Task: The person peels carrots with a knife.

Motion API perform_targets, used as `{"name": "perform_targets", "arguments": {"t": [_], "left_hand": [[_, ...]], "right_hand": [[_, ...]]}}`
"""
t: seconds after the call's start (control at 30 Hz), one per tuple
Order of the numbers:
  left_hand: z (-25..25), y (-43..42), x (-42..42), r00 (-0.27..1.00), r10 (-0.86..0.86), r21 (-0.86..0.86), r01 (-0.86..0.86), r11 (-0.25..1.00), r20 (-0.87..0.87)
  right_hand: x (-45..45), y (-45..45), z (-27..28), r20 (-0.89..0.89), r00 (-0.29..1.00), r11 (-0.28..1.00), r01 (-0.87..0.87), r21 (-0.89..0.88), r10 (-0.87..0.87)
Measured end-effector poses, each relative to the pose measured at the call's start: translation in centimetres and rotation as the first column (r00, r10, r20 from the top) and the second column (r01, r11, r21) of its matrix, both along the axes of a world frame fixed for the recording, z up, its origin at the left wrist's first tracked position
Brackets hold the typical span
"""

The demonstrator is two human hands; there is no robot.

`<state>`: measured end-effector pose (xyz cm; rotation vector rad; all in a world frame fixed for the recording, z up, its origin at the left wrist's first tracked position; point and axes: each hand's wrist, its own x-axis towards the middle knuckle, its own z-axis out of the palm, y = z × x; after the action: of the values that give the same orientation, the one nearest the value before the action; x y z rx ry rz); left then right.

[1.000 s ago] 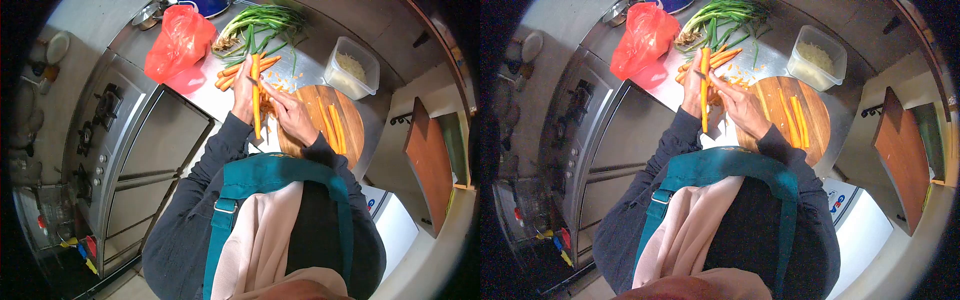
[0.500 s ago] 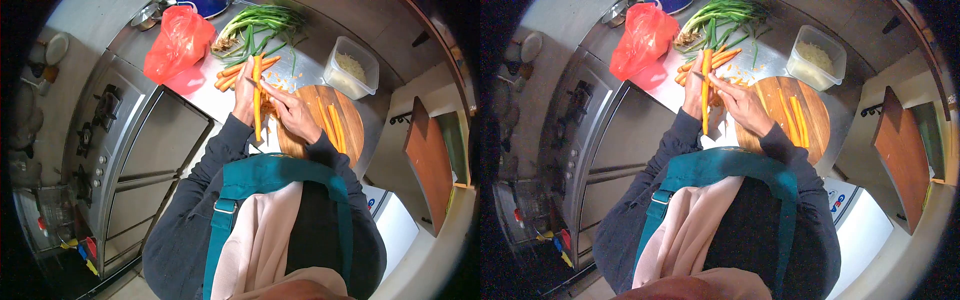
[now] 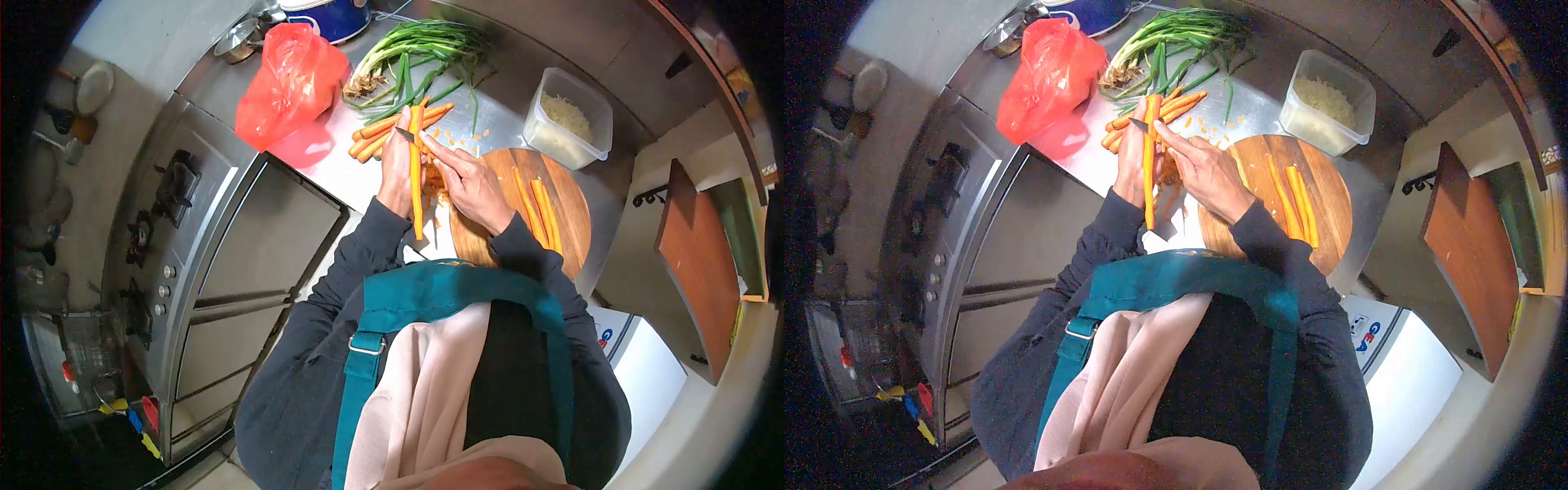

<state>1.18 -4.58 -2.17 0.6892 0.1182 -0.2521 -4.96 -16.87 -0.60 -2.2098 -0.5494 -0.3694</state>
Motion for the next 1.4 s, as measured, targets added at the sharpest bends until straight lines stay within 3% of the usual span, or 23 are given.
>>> {"name": "perform_targets", "arguments": {"t": [0.23,0.43,0.5,0.53,0.63,0.73,0.97,1.03,1.13,1.23,1.4], "left_hand": [[-0.3,0.3,-0.3,0.999,0.034,0.037,-0.034,0.999,0.001],[-0.5,-0.1,-2.0,0.999,-0.026,0.108,0.029,0.994,-0.035],[-0.7,0.2,-1.7,0.997,0.01,0.16,0.002,0.987,-0.077],[-1.0,0.7,-1.5,0.998,-0.064,0.121,0.066,0.99,-0.026],[-0.7,0.2,-1.4,0.998,-0.004,0.184,0.015,0.983,-0.057],[-0.6,0.1,-1.8,0.997,-0.037,0.194,0.049,0.98,-0.062],[-0.7,0.2,-1.7,0.994,-0.08,0.203,0.094,0.975,-0.073],[-0.6,-0.1,-1.8,0.994,-0.066,0.187,0.081,0.979,-0.083],[-1.1,0.3,-1.7,0.993,-0.085,0.191,0.1,0.977,-0.086],[-1.1,0.4,-1.6,0.991,-0.108,0.21,0.122,0.97,-0.08],[-1.5,0.3,-1.4,0.991,-0.109,0.174,0.122,0.977,-0.082]], "right_hand": [[1.2,0.2,-1.3,0.03,0.998,0.995,0.054,-0.087,-0.052],[3.7,-1.3,-2.2,0.044,0.999,0.986,-0.031,0.164,0.024],[2.8,-1.2,-2.0,-0.13,0.991,0.999,0.022,0.05,-0.016],[2.4,-1.0,-1.8,-0.281,0.959,0.991,0.002,0.131,0.035],[2.0,-0.8,-0.5,-0.349,0.937,0.992,0.037,0.118,0.007],[3.0,-1.1,-0.9,-0.226,0.974,0.989,0.035,0.144,-0.002],[3.1,-1.2,-1.3,-0.294,0.954,0.988,-0.012,0.151,0.057],[3.5,-1.1,-1.7,-0.184,0.977,0.946,-0.041,0.322,0.105],[3.0,-1.5,-1.0,-0.249,0.963,0.971,-0.042,0.237,0.102],[3.0,-1.0,-1.7,-0.254,0.96,0.953,-0.033,0.303,0.114],[3.2,-1.1,-1.5,-0.258,0.964,0.968,0.003,0.252,0.064]]}}
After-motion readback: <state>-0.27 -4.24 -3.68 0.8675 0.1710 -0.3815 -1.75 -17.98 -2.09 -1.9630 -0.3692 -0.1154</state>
